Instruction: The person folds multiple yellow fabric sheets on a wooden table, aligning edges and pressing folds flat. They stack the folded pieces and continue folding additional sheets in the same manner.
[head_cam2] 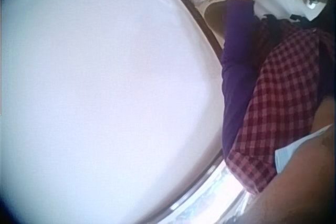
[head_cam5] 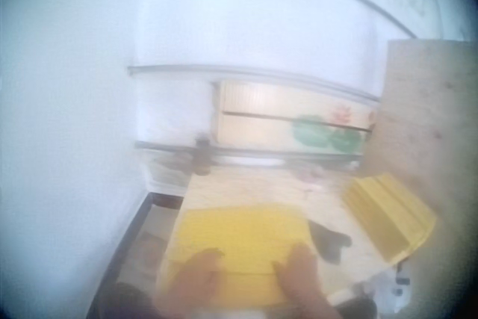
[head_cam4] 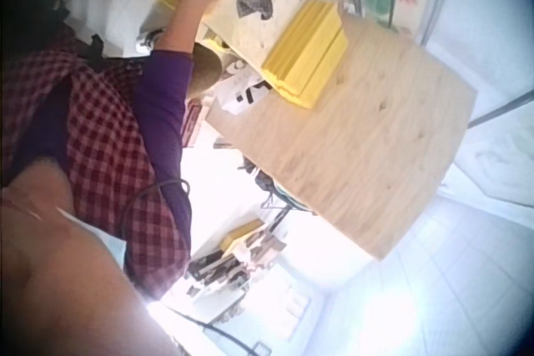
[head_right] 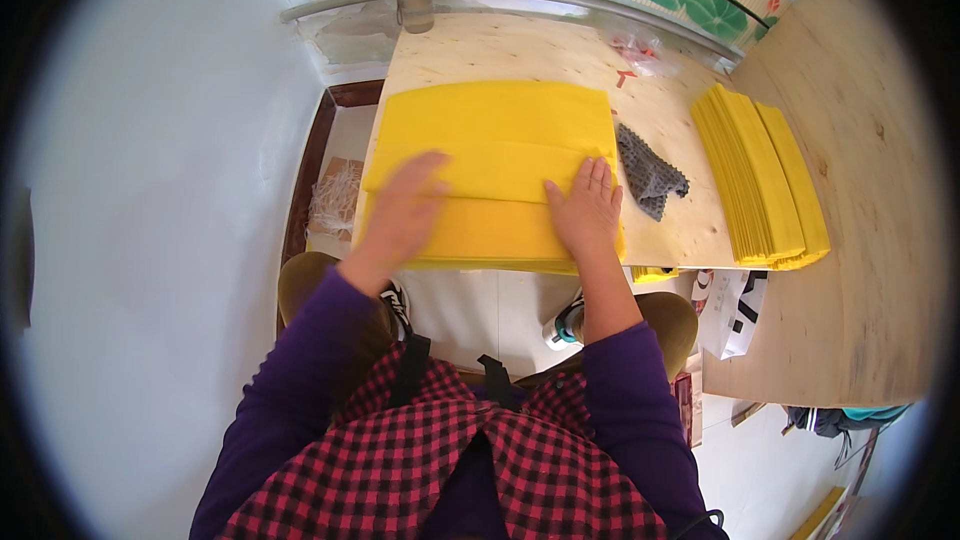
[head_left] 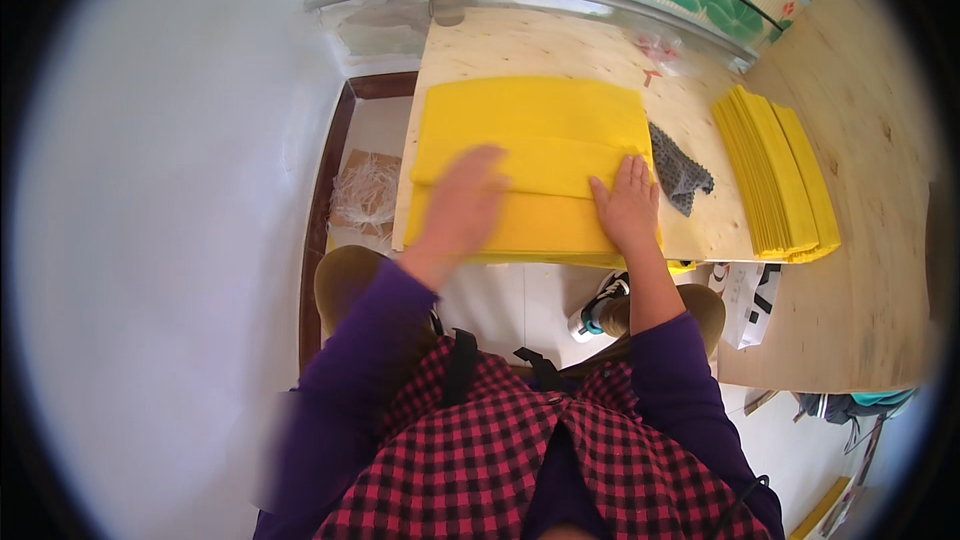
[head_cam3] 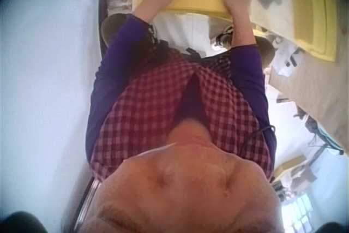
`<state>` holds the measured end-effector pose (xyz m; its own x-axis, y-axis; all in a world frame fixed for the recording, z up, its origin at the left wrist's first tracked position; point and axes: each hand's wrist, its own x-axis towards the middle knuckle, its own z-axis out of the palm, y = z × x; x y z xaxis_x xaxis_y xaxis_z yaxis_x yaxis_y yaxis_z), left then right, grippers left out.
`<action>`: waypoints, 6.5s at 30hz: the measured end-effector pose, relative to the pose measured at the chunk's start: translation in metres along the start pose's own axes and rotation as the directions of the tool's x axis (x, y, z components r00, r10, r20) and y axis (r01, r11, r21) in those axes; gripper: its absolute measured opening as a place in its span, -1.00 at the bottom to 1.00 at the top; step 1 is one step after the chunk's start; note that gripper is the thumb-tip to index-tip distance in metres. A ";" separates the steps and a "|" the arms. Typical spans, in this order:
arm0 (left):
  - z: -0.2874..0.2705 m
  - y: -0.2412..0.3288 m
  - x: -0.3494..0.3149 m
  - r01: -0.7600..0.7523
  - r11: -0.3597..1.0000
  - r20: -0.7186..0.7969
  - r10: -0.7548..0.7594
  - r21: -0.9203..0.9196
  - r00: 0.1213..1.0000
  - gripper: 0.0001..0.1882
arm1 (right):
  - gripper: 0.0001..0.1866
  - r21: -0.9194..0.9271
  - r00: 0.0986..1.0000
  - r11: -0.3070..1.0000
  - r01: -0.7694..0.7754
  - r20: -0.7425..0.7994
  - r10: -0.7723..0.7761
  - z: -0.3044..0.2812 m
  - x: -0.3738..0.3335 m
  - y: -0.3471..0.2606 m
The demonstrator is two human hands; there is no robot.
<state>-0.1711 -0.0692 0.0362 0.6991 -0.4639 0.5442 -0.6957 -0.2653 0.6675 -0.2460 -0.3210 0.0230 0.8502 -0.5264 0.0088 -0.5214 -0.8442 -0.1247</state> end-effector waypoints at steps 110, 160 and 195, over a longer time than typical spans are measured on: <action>-0.077 -0.120 0.033 0.678 0.000 0.459 -0.736 -0.735 0.497 -0.67 | -0.65 0.856 0.864 0.126 -0.502 0.501 0.044 -0.044 0.040 0.089; -0.045 -0.159 0.110 0.689 0.561 0.260 -0.656 -0.459 0.708 -0.43 | -0.73 0.953 0.931 0.075 -0.295 0.304 -0.200 -0.031 0.145 0.081; -0.072 -0.157 0.080 0.498 0.637 0.340 -0.364 -0.589 0.867 -0.89 | -0.83 0.984 0.899 0.176 -0.010 0.086 -0.429 -0.037 0.113 0.101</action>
<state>0.0059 -0.0035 0.0116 0.8034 -0.5928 0.0562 0.0025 0.0977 0.9952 -0.2051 -0.4693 0.0484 0.9944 -0.1030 -0.0239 -0.0286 -0.0439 -0.9986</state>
